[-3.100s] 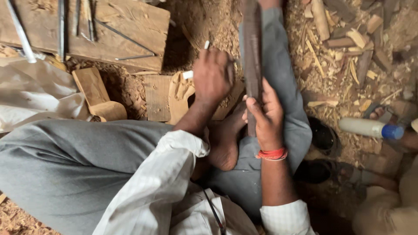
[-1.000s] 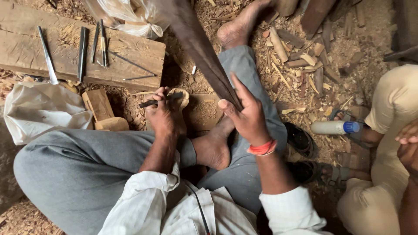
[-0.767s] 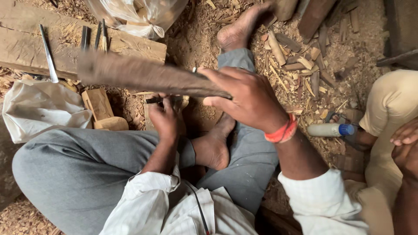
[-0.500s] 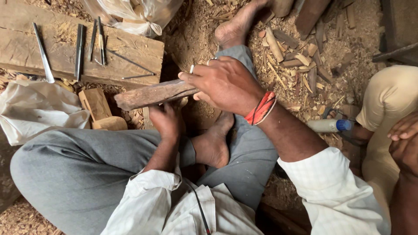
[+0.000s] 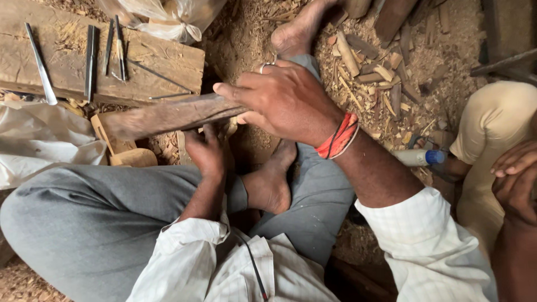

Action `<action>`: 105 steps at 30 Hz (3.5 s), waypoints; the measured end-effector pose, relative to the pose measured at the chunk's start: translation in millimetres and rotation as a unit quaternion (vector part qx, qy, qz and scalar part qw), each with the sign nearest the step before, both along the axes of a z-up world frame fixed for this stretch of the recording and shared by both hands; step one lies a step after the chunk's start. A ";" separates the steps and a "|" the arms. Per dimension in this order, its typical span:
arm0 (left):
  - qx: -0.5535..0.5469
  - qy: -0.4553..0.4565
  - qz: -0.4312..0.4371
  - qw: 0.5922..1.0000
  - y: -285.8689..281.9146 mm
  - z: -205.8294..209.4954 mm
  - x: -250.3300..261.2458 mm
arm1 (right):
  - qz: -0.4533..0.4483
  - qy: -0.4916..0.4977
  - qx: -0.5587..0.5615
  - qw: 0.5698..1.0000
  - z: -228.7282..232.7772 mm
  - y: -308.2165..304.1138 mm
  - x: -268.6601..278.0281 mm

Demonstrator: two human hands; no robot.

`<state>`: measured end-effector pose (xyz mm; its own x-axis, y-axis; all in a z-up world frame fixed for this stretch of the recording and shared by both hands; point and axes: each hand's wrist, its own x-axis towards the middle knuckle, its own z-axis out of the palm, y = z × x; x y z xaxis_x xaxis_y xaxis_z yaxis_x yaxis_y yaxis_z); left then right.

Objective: The person sits on the floor and carves a small wooden piece using a chisel and a wooden mallet. They repeatedly strike the chisel to shape the wood, occasionally adjusting the piece and the tool.

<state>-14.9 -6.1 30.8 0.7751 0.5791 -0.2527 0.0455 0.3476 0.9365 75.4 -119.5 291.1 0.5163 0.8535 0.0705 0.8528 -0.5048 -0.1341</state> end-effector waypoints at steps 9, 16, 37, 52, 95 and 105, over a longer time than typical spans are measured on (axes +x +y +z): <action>0.133 -0.010 -0.002 0.991 4.6 -24.4 -5.5 | 0.007 0.009 -0.002 1.000 -1.0 -3.3 -1.9; 0.166 0.013 -0.028 0.986 9.9 -23.3 7.9 | 0.003 -0.009 -0.052 0.999 1.6 -0.9 -0.9; 0.140 0.036 -0.044 0.989 8.7 -27.9 7.2 | 0.001 -0.035 -0.055 0.998 -8.4 -4.7 -3.3; 0.141 0.052 -0.079 0.985 5.5 -8.3 6.3 | -0.020 -0.064 -0.053 0.996 -4.0 -16.3 -12.3; 0.553 -0.128 -0.448 0.691 38.5 85.7 60.8 | -0.451 0.306 0.590 0.596 -133.1 -157.8 -177.3; 0.634 -0.082 -0.473 0.607 31.6 96.7 72.5 | -0.463 0.282 0.622 0.565 -139.4 -160.6 -178.8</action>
